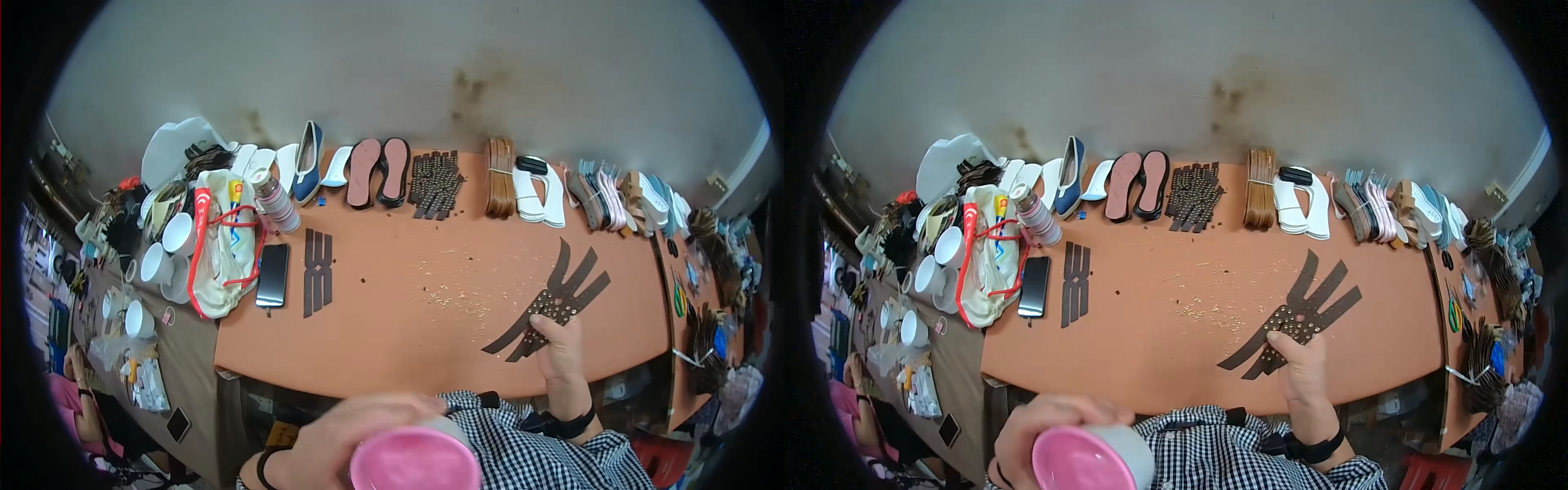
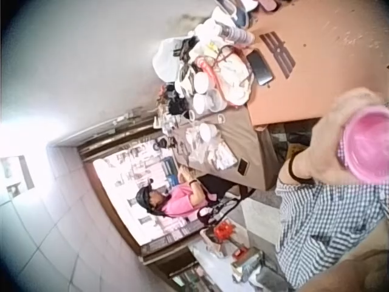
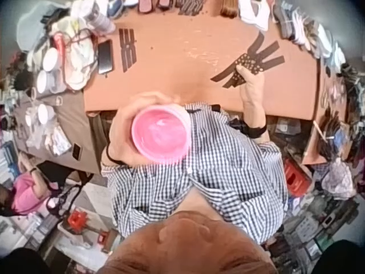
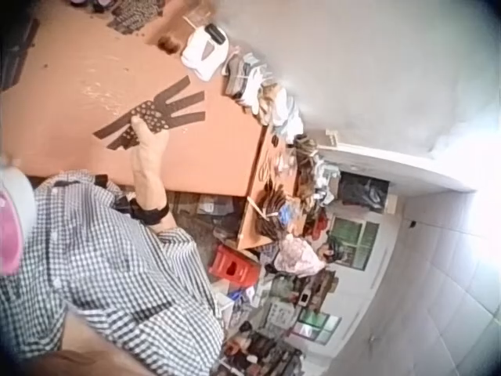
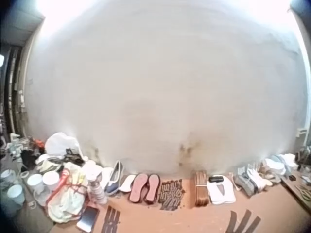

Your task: The recorder is applying small decorative beads or components to shoe upper straps on a workbench.

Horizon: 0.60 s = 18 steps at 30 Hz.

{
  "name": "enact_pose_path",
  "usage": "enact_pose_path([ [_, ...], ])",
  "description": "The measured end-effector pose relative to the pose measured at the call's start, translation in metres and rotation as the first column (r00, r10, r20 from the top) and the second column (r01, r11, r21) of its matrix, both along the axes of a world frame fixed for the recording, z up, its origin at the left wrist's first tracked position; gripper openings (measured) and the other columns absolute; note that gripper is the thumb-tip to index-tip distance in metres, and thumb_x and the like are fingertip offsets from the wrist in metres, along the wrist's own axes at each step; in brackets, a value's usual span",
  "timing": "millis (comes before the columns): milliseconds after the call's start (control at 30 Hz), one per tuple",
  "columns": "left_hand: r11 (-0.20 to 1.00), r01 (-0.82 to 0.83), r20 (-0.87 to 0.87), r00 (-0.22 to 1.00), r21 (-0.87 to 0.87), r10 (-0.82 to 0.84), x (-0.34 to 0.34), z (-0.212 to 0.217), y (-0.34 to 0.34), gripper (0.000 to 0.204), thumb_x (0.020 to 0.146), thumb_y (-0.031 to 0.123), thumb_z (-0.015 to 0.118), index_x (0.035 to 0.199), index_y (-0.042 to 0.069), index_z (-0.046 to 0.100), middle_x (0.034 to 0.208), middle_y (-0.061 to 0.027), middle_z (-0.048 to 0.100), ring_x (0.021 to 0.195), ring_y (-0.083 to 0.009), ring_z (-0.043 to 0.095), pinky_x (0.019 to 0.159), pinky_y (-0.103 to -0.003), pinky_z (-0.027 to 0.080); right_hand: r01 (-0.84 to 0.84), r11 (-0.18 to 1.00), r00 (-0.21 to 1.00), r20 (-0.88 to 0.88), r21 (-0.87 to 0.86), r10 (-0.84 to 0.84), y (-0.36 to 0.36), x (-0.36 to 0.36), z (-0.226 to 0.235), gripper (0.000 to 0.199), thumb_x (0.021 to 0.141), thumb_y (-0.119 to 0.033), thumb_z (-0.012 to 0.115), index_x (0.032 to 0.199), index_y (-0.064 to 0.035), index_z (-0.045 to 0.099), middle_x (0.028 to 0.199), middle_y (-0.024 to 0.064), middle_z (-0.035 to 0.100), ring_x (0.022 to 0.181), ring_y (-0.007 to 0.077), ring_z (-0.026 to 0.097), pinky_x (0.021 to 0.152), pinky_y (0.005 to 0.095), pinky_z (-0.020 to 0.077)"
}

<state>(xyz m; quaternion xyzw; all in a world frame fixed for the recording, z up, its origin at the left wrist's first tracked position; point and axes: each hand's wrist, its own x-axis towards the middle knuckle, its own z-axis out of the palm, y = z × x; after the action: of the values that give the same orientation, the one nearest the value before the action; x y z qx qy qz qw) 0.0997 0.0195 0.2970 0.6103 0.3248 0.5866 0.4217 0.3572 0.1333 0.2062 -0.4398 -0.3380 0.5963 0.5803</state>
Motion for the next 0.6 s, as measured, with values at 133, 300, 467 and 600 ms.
enact_pose_path([
  [133,0.911,0.269,-0.041,0.962,0.313,-0.27,0.004,0.018,0.015,0.075,0.063,0.023,0.078,0.118,-0.008,0.038,0.109,-0.0285,0.049,0.099,-0.0381,0.054,0.082,-0.044,0.045,0.044,0.999,0.999,-0.001,0.015,-0.044,-0.001,0.0,0.005,0.032,0.07,0.01,0.054,0.099,-0.0027,0.051,0.087,0.0024,0.056,0.075,0.0118,0.056,0.068,0.025,0.0474],
  [300,0.862,0.126,0.081,0.979,0.492,-0.189,0.028,0.036,0.017,0.057,0.068,0.017,0.075,0.108,-0.011,0.043,0.102,-0.0299,0.051,0.088,-0.038,0.057,0.073,-0.043,0.048,-0.004,1.0,1.0,0.004,0.01,0.004,0.0,0.012,0.001,0.037,0.07,0.008,0.055,0.105,-0.0027,0.049,0.088,0.0029,0.056,0.075,0.0131,0.057,0.065,0.0262,0.0482],
  [467,0.88,-0.153,0.191,0.979,0.45,0.073,0.043,0.042,0.011,0.046,0.068,0.013,0.074,0.099,-0.009,0.049,0.092,-0.0274,0.055,0.076,-0.0365,0.06,0.064,-0.04,0.052,0.052,0.999,0.998,-0.038,-0.003,-0.052,0.001,0.012,0.001,0.03,0.071,0.007,0.056,0.099,-0.0032,0.051,0.084,0.0026,0.056,0.073,0.0129,0.057,0.063,0.0268,0.0481],
  [600,0.768,-0.263,0.232,0.961,0.584,0.153,0.046,0.029,0.013,0.043,0.065,0.013,0.075,0.096,-0.004,0.052,0.087,-0.0243,0.058,0.072,-0.0346,0.061,0.06,-0.038,0.054,0.05,0.999,0.998,-0.026,-0.003,-0.05,0.003,0.014,-0.001,0.028,0.071,0.007,0.055,0.097,-0.0028,0.052,0.083,0.0029,0.057,0.072,0.0132,0.057,0.064,0.0269,0.0482],
])
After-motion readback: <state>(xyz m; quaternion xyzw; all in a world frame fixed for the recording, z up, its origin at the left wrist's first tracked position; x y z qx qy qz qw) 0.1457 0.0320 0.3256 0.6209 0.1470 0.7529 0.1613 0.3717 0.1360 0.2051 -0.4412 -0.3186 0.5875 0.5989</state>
